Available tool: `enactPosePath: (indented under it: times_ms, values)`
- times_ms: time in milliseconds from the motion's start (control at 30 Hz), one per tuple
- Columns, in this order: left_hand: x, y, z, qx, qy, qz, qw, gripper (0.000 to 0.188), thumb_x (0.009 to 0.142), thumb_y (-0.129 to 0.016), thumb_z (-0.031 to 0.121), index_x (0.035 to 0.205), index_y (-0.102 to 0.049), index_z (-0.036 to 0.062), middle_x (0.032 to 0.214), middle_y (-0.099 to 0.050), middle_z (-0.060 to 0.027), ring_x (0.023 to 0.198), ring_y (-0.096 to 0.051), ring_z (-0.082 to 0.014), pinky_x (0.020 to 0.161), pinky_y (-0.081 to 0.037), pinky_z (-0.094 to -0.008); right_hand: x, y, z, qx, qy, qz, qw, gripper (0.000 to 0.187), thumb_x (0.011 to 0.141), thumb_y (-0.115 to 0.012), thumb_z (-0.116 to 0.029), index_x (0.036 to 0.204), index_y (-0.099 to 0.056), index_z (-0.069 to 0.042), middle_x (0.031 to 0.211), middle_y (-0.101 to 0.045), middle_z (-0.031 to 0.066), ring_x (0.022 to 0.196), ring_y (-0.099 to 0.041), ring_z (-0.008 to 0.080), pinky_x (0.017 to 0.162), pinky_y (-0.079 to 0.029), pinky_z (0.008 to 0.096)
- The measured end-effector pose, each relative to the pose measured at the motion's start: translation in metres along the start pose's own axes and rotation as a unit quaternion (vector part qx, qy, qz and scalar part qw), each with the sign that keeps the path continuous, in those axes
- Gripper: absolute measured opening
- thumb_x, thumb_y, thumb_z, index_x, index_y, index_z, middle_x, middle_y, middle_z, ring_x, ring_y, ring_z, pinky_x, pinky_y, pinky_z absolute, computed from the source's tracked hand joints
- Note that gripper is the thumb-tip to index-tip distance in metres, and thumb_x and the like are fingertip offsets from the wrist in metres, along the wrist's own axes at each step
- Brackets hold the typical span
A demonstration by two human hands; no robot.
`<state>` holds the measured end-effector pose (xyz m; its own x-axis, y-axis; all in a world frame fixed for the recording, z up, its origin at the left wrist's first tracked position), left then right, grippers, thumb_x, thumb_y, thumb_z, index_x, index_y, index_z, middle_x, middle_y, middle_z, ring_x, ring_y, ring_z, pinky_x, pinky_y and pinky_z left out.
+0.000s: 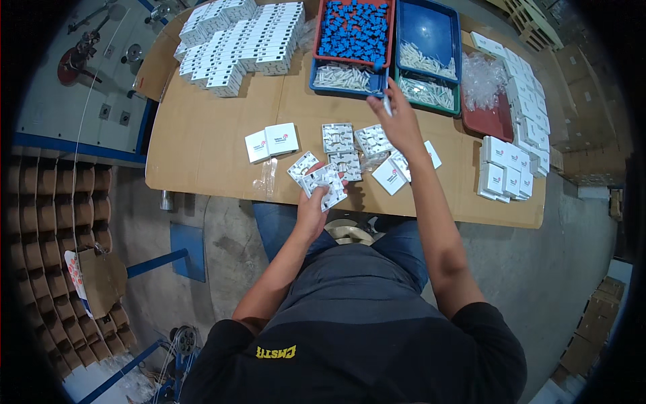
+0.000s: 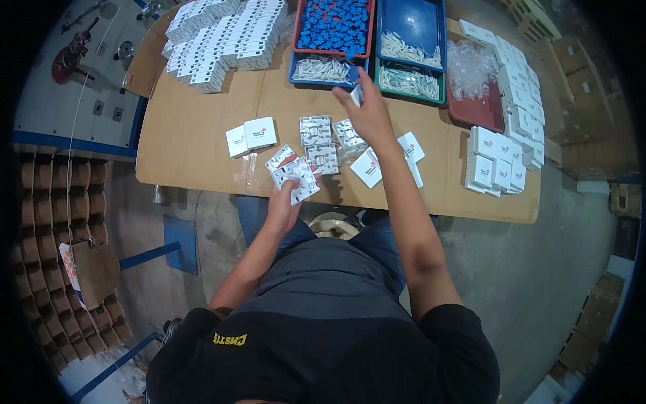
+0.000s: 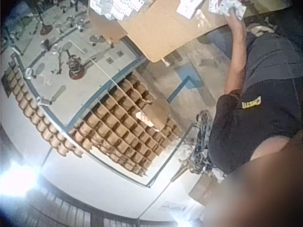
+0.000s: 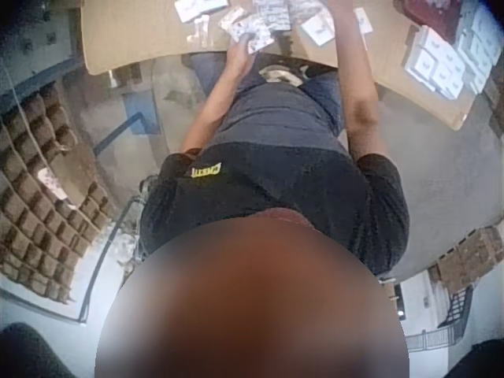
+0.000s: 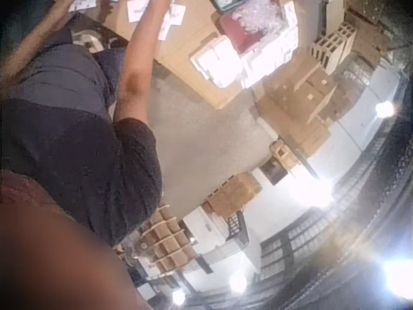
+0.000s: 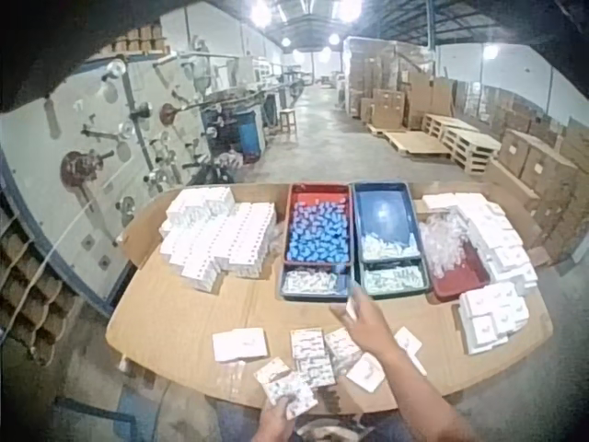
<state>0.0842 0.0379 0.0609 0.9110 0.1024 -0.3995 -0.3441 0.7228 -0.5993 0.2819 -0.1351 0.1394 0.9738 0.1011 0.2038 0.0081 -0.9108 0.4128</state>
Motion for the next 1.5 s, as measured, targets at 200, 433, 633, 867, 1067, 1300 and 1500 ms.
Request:
enactPosePath:
  times_ms: [200,433,633,867,1067,1300,1500]
  values:
    - [0.009,-0.007,0.006,-0.015,-0.028,-0.016,0.999,0.048,0.105,-0.047,0.015,0.152,-0.042,0.0075,0.139,-0.059,-0.0188,0.126,-0.062,-0.0288,0.107,-0.051,-0.0428,-0.073,-0.036,-0.012,-0.043,0.111,-0.194,0.974,0.021,0.093,-0.074,-0.023,0.107,-0.071,-0.007,0.124,-0.064,0.0185,0.122,-0.061,0.0355,0.103,-0.047,0.0417]
    - [0.022,0.001,-0.019,0.073,-0.074,-0.032,0.994,0.044,0.109,-0.048,0.025,0.148,-0.046,0.0065,0.139,-0.054,-0.0089,0.126,-0.054,-0.0184,0.110,-0.041,-0.0341,-0.140,-0.061,0.004,-0.076,-0.014,-0.180,0.981,0.019,0.089,-0.075,-0.021,0.100,-0.072,-0.006,0.128,-0.062,0.0214,0.120,-0.060,0.0403,0.100,-0.049,0.0474]
    - [0.043,0.003,-0.023,0.146,-0.102,0.047,0.983,0.040,0.108,-0.047,0.023,0.144,-0.050,0.0055,0.135,-0.057,-0.0109,0.122,-0.057,-0.0171,0.106,-0.045,-0.0331,-0.136,-0.041,0.032,0.000,-0.031,-0.111,0.993,0.018,0.090,-0.074,-0.019,0.099,-0.070,-0.004,0.125,-0.062,0.0207,0.119,-0.060,0.0418,0.100,-0.049,0.0469]
    - [0.054,-0.013,0.000,-0.010,0.058,0.023,0.998,0.051,0.109,-0.032,0.041,0.143,-0.052,0.0093,0.128,-0.067,-0.0128,0.106,-0.071,-0.0252,0.091,-0.058,-0.0437,-0.115,0.013,0.055,-0.275,-0.042,-0.014,0.960,0.028,0.093,-0.073,-0.024,0.111,-0.067,-0.004,0.133,-0.058,0.0222,0.127,-0.055,0.0409,0.106,-0.045,0.0464]
    - [0.058,-0.020,-0.011,0.009,0.161,-0.013,0.987,0.058,0.109,-0.027,0.051,0.142,-0.053,0.0109,0.127,-0.069,-0.0112,0.111,-0.070,-0.0264,0.094,-0.058,-0.0473,-0.114,0.001,0.040,-0.057,-0.011,-0.146,0.988,0.068,0.088,-0.079,-0.035,0.144,-0.054,-0.006,0.142,-0.052,0.0222,0.132,-0.051,0.0410,0.111,-0.043,0.0461]
    - [0.056,-0.007,-0.026,0.080,0.214,0.010,0.973,0.052,0.109,-0.038,0.052,0.136,-0.058,0.0118,0.117,-0.072,-0.0077,0.110,-0.069,-0.0197,0.086,-0.056,-0.0414,-0.131,-0.041,0.022,-0.119,0.103,-0.243,0.957,0.085,0.079,-0.086,-0.034,0.152,-0.049,-0.010,0.140,-0.052,0.0204,0.130,-0.051,0.0410,0.110,-0.042,0.0465]
    - [0.092,0.056,0.015,0.478,-0.260,0.086,0.834,0.059,0.098,-0.068,0.032,0.144,-0.045,0.0026,0.143,-0.054,-0.0180,0.126,-0.057,-0.0313,0.106,-0.046,-0.0431,-0.128,-0.048,0.036,-0.136,0.065,-0.203,0.967,0.083,0.080,-0.082,-0.029,0.154,-0.047,-0.015,0.137,-0.049,0.0241,0.126,-0.049,0.0433,0.107,-0.041,0.0497]
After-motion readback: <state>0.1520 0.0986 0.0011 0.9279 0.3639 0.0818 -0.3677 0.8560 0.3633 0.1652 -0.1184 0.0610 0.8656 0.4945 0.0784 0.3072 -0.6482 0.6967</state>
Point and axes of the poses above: each hand's wrist, its own x-axis towards the middle knuckle, its own y-axis out of the back of the hand, z = x × y, the point moved 4 cm from there along x, towards the middle knuckle
